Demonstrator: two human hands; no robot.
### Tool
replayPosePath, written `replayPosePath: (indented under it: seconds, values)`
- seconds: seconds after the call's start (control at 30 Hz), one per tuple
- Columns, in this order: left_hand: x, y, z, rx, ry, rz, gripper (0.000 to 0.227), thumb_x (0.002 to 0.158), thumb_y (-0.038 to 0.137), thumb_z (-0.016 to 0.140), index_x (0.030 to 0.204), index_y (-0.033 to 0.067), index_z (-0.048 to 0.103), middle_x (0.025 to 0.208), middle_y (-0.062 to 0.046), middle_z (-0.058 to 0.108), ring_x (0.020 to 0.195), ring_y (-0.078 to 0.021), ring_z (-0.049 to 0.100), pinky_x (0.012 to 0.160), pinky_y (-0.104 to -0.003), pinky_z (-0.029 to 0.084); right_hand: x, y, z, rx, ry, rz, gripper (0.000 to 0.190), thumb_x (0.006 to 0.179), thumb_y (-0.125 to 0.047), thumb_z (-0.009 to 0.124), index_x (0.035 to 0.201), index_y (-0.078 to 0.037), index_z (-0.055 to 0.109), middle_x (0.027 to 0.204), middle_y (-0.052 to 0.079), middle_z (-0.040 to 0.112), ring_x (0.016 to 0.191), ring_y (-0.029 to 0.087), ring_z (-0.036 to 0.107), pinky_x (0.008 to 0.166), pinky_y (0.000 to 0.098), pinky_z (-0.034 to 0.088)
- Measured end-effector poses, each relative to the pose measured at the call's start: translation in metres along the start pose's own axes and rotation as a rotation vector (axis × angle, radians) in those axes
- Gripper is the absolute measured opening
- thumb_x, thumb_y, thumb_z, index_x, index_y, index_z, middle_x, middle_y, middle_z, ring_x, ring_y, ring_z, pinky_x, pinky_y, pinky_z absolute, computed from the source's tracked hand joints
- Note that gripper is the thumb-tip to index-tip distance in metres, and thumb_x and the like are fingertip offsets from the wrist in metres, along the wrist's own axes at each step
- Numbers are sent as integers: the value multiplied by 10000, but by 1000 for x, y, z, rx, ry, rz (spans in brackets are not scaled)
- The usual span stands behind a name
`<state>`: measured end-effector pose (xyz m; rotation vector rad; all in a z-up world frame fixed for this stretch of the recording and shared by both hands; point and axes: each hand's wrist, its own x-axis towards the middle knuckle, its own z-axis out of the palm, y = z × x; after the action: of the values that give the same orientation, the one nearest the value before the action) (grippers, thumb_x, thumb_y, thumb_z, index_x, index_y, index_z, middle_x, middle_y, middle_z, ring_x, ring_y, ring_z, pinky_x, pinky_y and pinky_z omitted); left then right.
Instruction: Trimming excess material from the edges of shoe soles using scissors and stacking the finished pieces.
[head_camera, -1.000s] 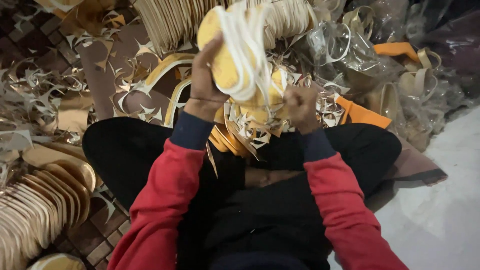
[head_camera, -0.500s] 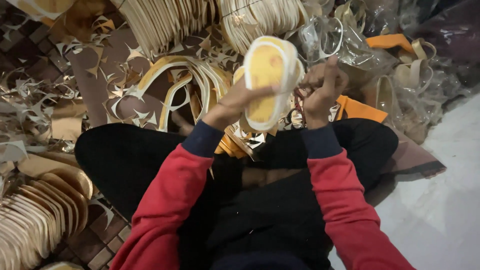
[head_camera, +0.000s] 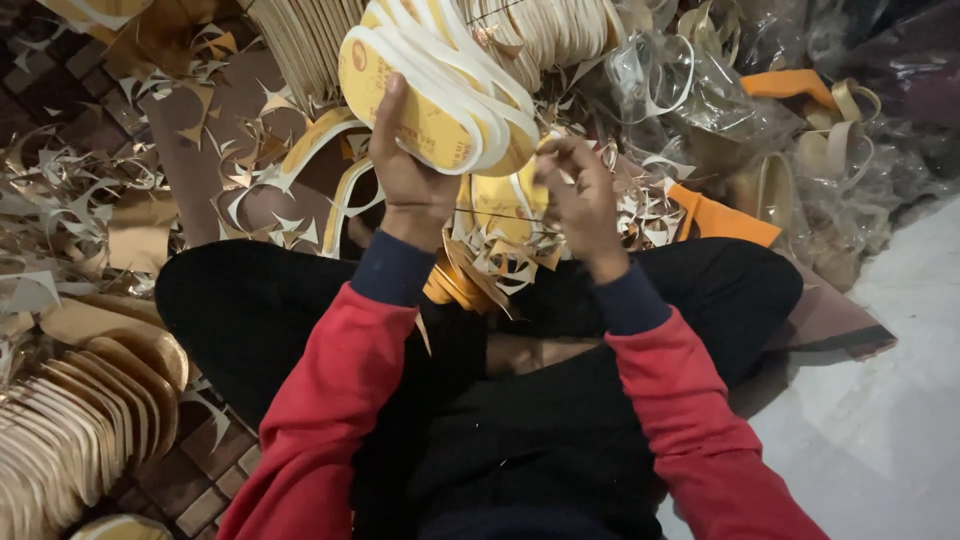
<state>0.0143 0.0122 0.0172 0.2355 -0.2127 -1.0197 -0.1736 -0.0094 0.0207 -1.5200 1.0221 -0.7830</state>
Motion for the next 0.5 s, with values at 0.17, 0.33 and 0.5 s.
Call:
replayPosePath:
  seconds: [0.17,0.33,0.5]
  values:
    - [-4,-9,-6,-11,-107,-1,526,960,198,799,1414,91,557,1344,-102,666,1241,-325,625,1075,-519,532,0,6,10,57,91,-176,331,971,-223,712,1208,-111,509,1149,63,591,1045,146,591,630,228,517]
    - [-5,-12,-7,27,-91,-18,527,954,222,800,1408,97,563,1328,-88,672,1219,-305,634,1048,-503,543,-3,1,14,151,127,-34,405,949,-246,742,1266,-152,508,1156,51,603,746,92,633,422,197,499]
    - [-5,-13,-5,59,-112,-1,547,956,222,803,1417,95,537,1333,-97,657,1230,-319,615,1051,-533,536,1,6,12,166,87,-7,370,924,-308,740,1148,-121,513,1154,76,582,804,97,574,425,182,498]
